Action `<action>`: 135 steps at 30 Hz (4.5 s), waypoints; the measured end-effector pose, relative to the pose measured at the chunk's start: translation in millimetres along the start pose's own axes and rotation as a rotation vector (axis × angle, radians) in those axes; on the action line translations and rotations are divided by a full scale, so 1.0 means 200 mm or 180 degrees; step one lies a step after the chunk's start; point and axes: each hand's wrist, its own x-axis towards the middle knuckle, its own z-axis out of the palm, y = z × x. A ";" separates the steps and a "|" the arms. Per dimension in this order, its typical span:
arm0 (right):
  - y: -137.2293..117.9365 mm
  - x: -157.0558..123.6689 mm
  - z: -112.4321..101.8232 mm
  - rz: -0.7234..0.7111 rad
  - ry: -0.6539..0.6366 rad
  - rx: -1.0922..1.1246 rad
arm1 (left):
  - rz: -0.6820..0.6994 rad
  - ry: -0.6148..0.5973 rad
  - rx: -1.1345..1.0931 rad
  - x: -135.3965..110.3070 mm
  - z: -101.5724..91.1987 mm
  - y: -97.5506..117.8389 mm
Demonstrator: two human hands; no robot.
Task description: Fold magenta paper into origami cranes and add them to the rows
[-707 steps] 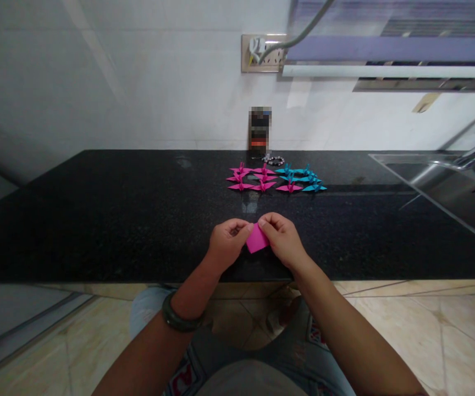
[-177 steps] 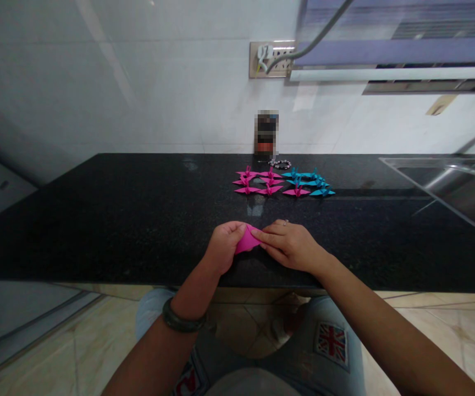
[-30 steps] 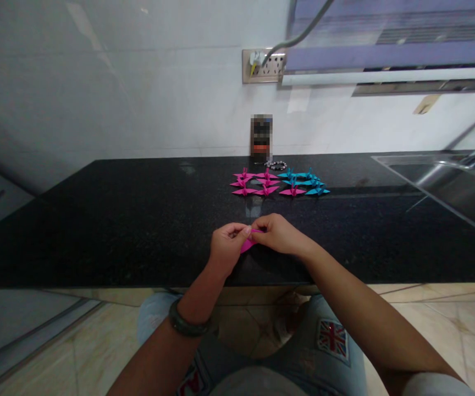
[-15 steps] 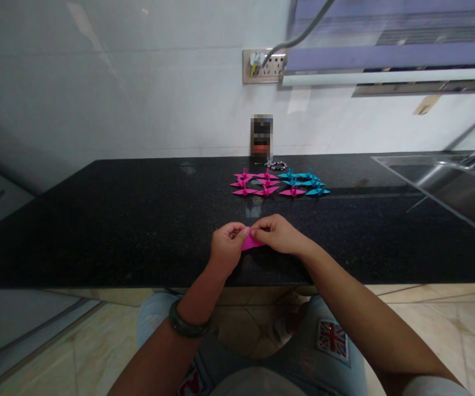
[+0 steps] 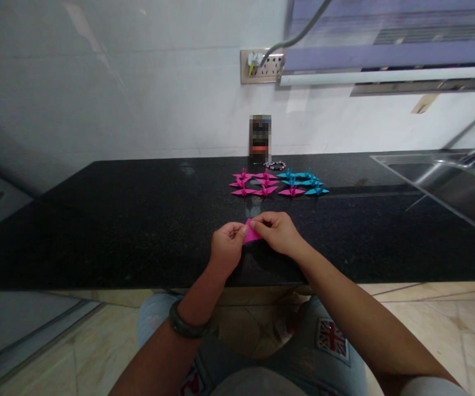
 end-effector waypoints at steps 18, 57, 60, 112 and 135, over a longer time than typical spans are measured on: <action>-0.02 -0.04 -0.04 -0.2142 0.0038 -0.2158 | -0.0323 -0.0459 -0.0973 -0.01 -0.03 0.04; 0.05 0.00 -0.03 0.0404 -0.0681 0.2189 | -0.0317 -0.0397 -0.0738 0.02 -0.05 -0.01; 0.06 0.00 -0.03 0.0415 -0.0666 0.2199 | -0.0318 -0.0401 -0.0739 0.02 -0.05 -0.01; 0.05 0.02 -0.02 -0.0971 -0.0095 -0.0873 | -0.0812 -0.0525 -0.0594 0.01 -0.02 0.05; 0.05 0.03 -0.06 0.0516 0.0029 0.1286 | -0.0528 -0.0358 -0.0279 0.00 -0.01 0.05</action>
